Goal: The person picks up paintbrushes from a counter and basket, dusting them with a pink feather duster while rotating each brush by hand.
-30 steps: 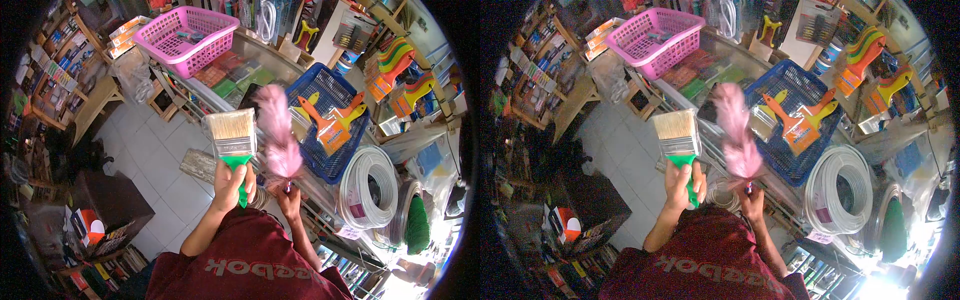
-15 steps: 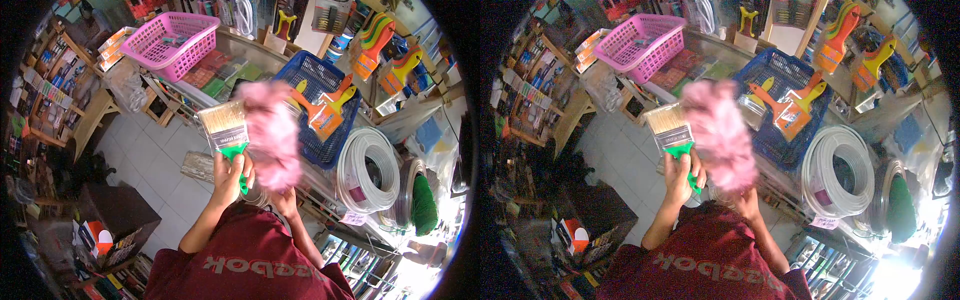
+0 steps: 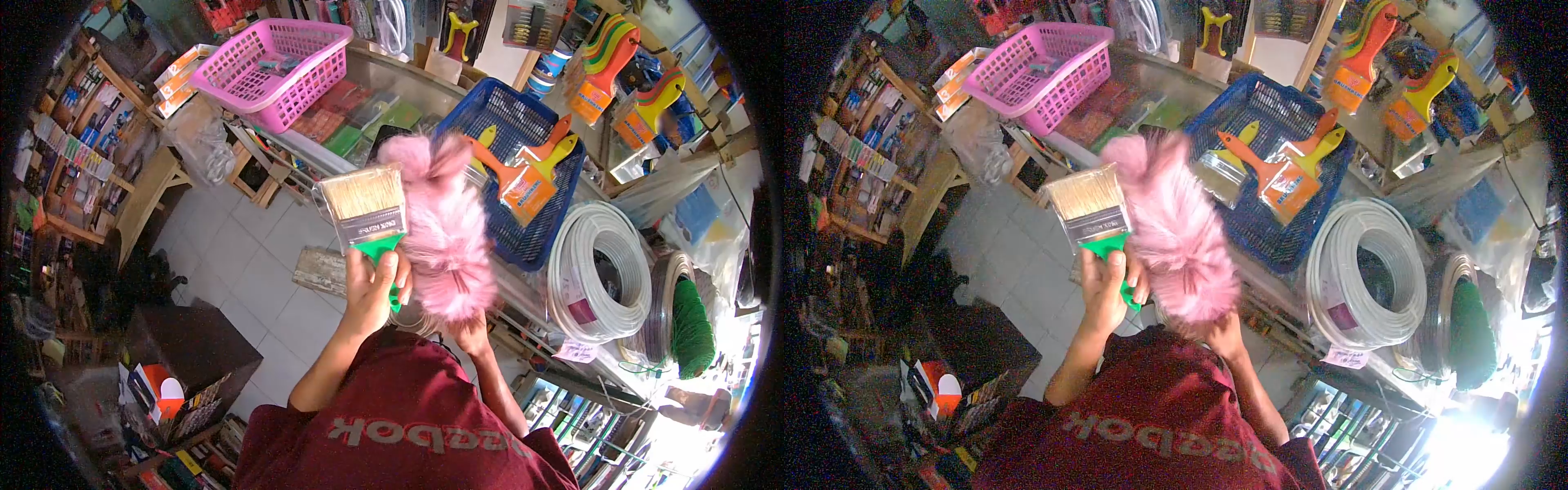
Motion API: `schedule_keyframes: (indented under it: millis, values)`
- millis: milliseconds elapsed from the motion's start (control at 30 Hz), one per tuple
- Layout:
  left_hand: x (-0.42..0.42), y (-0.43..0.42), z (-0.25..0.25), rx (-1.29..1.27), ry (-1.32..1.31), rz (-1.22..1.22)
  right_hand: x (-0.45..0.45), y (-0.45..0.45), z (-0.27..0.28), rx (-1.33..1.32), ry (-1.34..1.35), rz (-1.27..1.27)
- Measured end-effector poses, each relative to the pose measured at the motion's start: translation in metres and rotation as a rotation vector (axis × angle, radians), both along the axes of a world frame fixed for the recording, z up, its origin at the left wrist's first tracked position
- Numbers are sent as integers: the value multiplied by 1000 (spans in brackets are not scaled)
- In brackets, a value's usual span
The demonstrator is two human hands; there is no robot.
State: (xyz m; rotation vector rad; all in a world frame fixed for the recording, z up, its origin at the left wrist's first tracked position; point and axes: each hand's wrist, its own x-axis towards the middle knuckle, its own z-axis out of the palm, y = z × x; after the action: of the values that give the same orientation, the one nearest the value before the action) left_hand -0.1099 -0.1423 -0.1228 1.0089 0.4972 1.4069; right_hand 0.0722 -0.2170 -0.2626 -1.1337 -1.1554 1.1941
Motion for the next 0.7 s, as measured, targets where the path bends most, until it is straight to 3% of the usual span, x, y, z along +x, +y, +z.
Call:
schedule_keyframes:
  millis: [100,167,233,333,367,433,533,600,667,700]
  values:
    - [-1,2,-2,15,8,-14,10,5,-16,-91,-150,84]
    - [-2,3,-2,2,11,9,21,-4,-30,-203,135,106]
    - [-2,1,3,-17,13,45,22,-10,-30,-241,211,93]
    - [-2,1,1,-35,-13,29,11,-4,-4,-165,2,29]
    - [-2,2,-1,-40,-16,32,-8,6,20,14,14,-104]
    - [-4,3,-4,-51,-25,43,17,12,9,-125,-400,144]
    - [-7,3,0,-42,-14,19,17,-4,-53,249,-303,-93]
    - [-6,3,-4,-47,-19,12,23,-3,-63,-6,-229,-38]
    - [-7,3,-5,-41,-16,4,14,15,14,30,-441,67]
    - [-7,4,-4,-33,-11,6,14,15,15,-49,-372,69]
